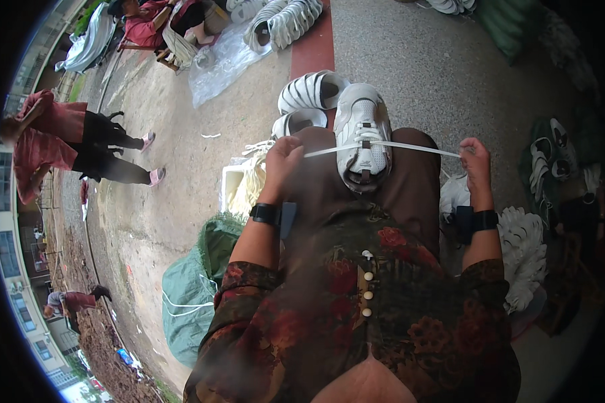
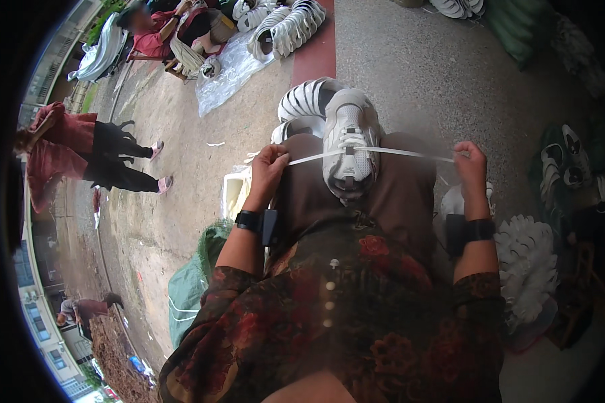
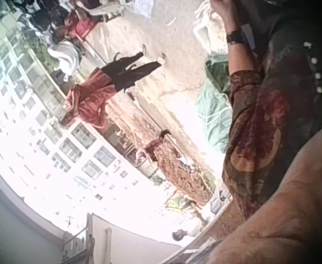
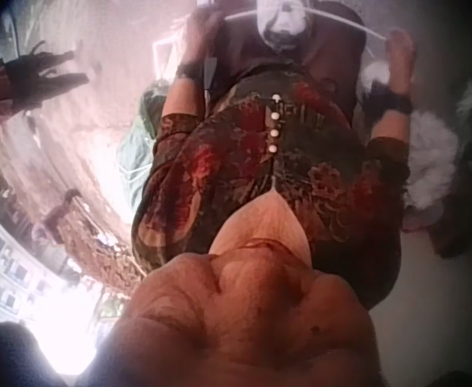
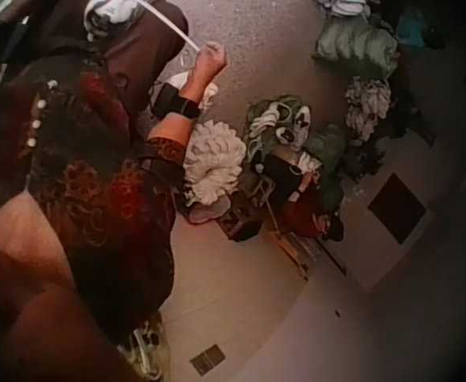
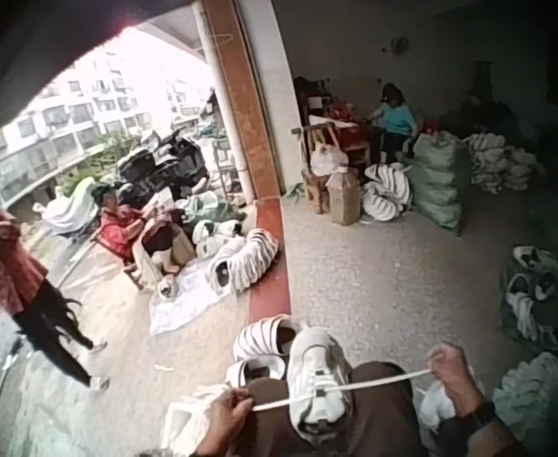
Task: The person sits on the ground and threads white shoelaces through the eyelets of a white sneaker. They pull the laces tight and arrange them, working on one shoe at a time. The person handles the shoe and laces by hand without using any tools.
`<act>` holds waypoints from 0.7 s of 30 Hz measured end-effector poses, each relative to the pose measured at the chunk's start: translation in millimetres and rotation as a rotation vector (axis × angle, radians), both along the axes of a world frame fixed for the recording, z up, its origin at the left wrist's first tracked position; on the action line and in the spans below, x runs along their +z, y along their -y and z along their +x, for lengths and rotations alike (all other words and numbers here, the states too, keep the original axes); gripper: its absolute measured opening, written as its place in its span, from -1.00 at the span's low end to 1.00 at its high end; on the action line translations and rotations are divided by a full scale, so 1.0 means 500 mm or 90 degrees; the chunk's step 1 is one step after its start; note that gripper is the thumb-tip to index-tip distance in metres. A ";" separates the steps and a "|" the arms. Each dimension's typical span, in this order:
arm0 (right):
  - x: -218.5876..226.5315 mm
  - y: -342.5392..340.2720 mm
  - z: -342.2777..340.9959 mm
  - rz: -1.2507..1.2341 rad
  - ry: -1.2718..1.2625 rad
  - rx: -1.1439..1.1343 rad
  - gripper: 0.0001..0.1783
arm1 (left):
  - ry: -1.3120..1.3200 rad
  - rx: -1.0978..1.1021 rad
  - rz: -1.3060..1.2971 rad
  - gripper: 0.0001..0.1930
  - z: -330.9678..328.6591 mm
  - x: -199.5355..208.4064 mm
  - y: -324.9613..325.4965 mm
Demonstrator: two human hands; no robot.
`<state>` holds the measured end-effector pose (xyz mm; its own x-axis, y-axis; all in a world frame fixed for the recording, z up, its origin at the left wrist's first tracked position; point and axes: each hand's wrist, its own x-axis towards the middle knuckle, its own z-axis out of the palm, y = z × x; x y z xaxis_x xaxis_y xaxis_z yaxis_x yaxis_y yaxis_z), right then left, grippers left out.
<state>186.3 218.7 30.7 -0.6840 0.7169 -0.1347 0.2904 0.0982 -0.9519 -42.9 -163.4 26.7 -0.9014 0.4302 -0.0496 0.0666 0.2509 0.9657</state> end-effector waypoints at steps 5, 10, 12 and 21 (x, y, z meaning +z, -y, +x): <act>0.039 0.156 -0.092 0.497 -0.025 0.223 -0.62 | -0.425 -0.155 -0.210 -0.57 0.061 0.055 -0.085; 0.060 0.279 -0.172 0.451 0.027 0.354 -0.49 | -0.420 -0.212 -0.246 -0.54 0.083 0.058 -0.156; 0.061 0.277 -0.188 0.434 0.036 0.350 -0.50 | -0.382 -0.198 -0.271 -0.53 0.070 0.047 -0.164; 0.093 0.251 -0.220 0.440 0.107 0.397 -0.76 | -0.382 -0.184 -0.247 -0.58 0.061 0.056 -0.166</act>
<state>76.2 93.4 77.4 -0.9810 0.1867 0.0519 0.1235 0.8088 -0.5749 -12.4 -80.6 54.7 -0.6763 0.7040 0.2170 0.6654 0.4573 0.5901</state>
